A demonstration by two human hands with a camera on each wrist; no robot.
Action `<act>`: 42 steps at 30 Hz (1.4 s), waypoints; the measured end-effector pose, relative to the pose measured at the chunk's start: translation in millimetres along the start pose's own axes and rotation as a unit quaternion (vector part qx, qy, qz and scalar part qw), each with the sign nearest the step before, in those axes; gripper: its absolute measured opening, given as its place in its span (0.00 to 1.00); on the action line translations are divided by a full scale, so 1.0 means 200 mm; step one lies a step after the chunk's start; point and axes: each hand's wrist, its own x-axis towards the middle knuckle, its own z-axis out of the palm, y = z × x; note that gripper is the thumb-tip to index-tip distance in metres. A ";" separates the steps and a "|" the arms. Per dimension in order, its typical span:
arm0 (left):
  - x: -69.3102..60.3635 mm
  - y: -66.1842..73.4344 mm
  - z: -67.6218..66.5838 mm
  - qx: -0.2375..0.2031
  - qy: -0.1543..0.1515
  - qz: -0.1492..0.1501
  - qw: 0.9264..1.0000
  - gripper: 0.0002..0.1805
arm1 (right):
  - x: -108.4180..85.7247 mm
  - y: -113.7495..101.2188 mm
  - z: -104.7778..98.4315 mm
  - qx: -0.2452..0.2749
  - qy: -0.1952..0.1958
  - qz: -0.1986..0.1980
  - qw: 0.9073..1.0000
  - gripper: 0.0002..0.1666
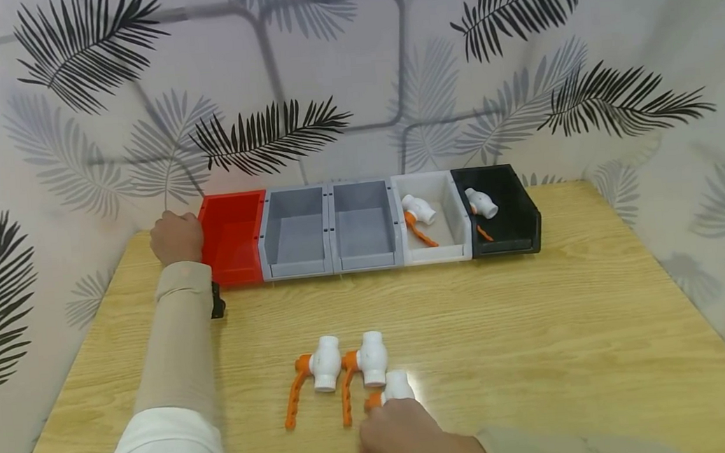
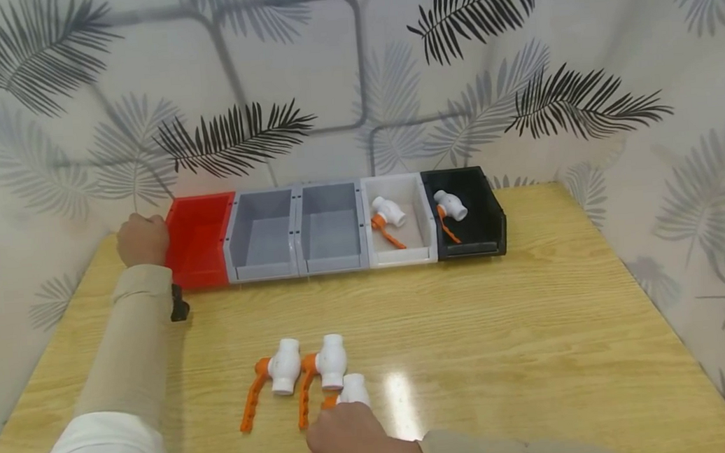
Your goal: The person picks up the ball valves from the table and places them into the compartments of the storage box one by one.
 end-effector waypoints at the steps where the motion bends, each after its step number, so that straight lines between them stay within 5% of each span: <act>1: 0.00 0.00 0.00 0.000 -0.002 0.000 1.000 0.25 | -0.01 0.00 0.00 0.004 -0.008 0.009 1.000 0.20; 12: 0.03 -0.02 0.02 0.007 -0.003 0.002 1.000 0.24 | -0.12 0.10 -0.01 0.039 -0.046 0.039 0.997 0.15; 18: 0.03 -0.02 0.01 0.009 -0.015 -0.003 1.000 0.25 | -0.17 0.19 -0.02 -0.029 -0.049 0.001 0.998 0.14; 21: 0.01 -0.01 -0.01 0.012 -0.024 -0.006 1.000 0.26 | -0.19 0.24 -0.01 -0.044 -0.017 -0.012 0.999 0.15; 25: -0.02 0.01 -0.04 0.012 -0.021 -0.003 1.000 0.26 | -0.22 0.29 0.01 0.044 0.034 0.026 0.998 0.15; 30: -0.02 0.01 -0.04 0.013 -0.012 -0.002 1.000 0.26 | -0.23 0.36 0.05 0.131 0.115 0.042 0.984 0.17; 42: -0.04 0.02 -0.04 0.015 -0.016 -0.001 1.000 0.27 | -0.25 0.40 0.10 0.096 0.174 0.000 0.980 0.16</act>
